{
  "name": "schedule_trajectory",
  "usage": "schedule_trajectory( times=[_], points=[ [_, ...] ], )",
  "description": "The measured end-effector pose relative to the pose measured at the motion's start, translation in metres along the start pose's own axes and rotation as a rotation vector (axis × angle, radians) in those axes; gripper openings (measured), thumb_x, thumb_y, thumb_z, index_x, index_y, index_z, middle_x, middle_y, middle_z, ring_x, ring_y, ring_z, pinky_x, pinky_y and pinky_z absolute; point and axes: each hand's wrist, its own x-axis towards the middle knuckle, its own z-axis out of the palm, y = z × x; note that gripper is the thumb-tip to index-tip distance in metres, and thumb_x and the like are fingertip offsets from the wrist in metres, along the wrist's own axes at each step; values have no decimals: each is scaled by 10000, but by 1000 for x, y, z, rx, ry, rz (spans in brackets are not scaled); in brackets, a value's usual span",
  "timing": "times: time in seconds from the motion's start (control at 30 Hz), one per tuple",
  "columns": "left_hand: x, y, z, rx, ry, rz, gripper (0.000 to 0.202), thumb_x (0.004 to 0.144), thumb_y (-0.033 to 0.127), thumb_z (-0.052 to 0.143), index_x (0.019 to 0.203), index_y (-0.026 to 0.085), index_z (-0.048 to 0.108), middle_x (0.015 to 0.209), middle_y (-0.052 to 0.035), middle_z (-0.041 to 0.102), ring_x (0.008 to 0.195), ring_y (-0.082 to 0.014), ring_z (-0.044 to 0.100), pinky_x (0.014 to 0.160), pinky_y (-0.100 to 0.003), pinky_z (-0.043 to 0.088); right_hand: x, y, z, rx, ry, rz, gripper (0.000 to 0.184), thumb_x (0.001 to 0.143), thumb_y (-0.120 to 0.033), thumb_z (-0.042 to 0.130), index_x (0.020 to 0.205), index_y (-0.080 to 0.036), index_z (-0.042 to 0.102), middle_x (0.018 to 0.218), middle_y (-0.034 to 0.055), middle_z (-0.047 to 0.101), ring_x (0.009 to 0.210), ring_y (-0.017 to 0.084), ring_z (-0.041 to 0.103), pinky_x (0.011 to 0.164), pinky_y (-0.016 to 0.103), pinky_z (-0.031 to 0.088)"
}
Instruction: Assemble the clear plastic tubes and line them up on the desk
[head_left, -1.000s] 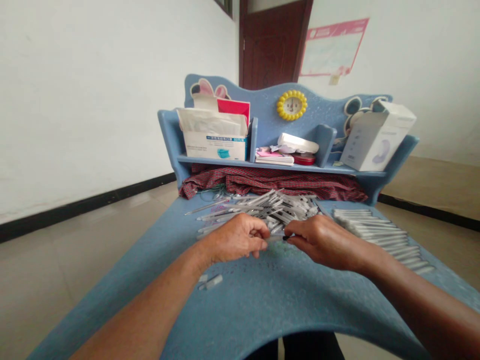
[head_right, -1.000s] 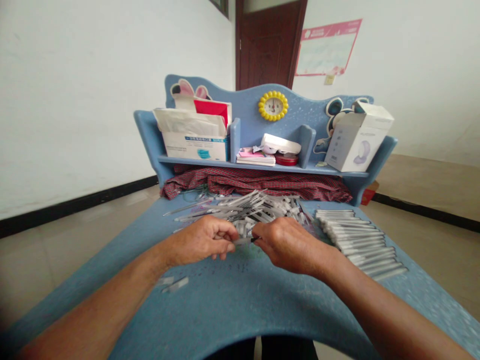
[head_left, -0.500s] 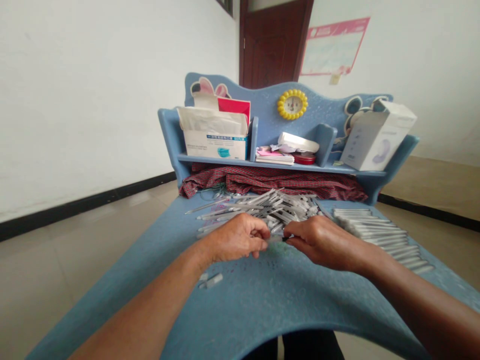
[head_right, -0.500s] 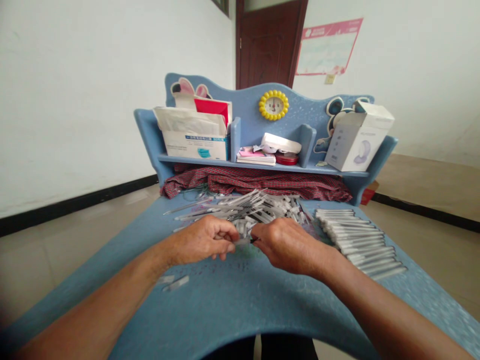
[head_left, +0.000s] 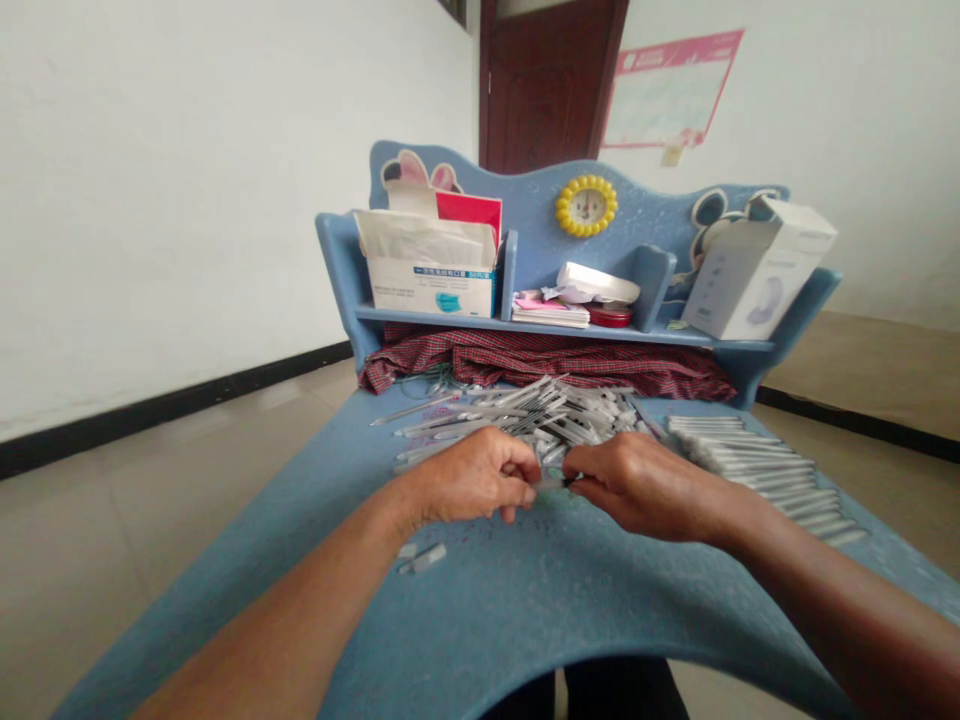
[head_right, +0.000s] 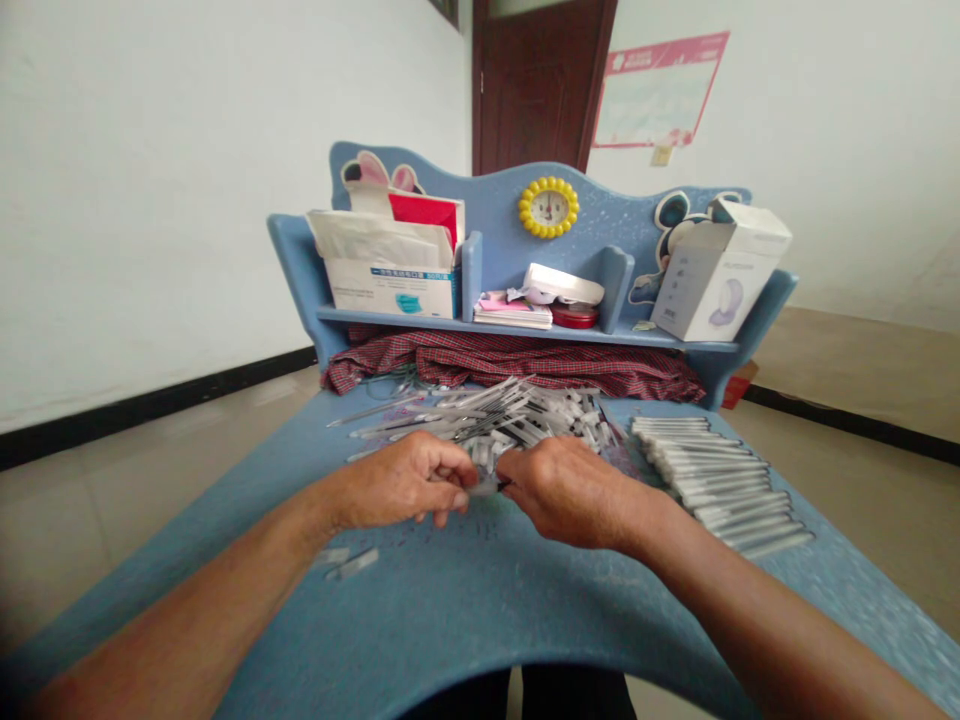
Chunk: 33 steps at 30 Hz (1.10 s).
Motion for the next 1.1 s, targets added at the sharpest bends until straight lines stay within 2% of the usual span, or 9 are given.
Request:
schedule_trajectory(
  times=[0.2,0.4,0.57,0.67,0.77,0.87,0.97,1.1],
  points=[
    [-1,3,0,0,1,0,102,687,197,550,760,144,597,608,24,581,542,-112,572,473,-196,382,-1,2,0,47,-10,-26,134,842,-163,447,776,-148,562,662,35,598,590,104,508,552,219,285],
    [-2,-1,-3,-100,8,26,134,704,195,553,819,137,586,692,-9,640,533,-102,577,437,-185,377,-2,10,1,291,55,-58,146,836,-145,436,832,-158,581,649,-11,565,560,76,489,538,197,325],
    [-3,1,-4,-206,51,57,134,702,195,574,816,125,575,698,-18,656,504,-83,566,427,-173,371,-4,14,5,552,100,-15,126,837,-195,471,890,-147,575,673,-9,567,527,73,501,480,182,363],
    [-4,3,-4,-236,53,60,141,698,197,585,815,119,575,687,-18,658,493,-80,562,421,-170,367,-3,14,7,617,119,-17,125,829,-193,490,905,-137,571,670,-9,558,520,75,518,480,182,391],
    [-4,3,-4,-243,54,62,142,695,195,588,813,118,577,686,-17,658,490,-79,560,423,-171,369,-2,15,6,558,156,-66,121,833,-171,484,888,-138,586,635,-20,542,523,72,515,501,181,388],
    [-3,3,-4,-219,70,54,143,692,191,585,815,119,582,683,-13,654,502,-84,564,426,-174,369,-2,14,2,391,190,-109,124,840,-170,483,869,-145,601,609,-26,531,532,69,488,517,187,353],
    [-3,3,-4,-176,76,42,145,688,184,579,815,116,587,677,-13,648,512,-91,566,426,-177,365,0,12,-2,240,170,-134,139,848,-173,471,809,-145,602,622,-17,537,545,70,475,528,198,327],
    [-3,2,-5,-179,79,39,149,682,184,581,814,114,583,678,-13,646,510,-94,567,427,-180,366,3,12,-1,287,109,-101,172,861,-200,452,774,-150,591,613,-16,545,526,65,484,507,182,333]
  ],
)
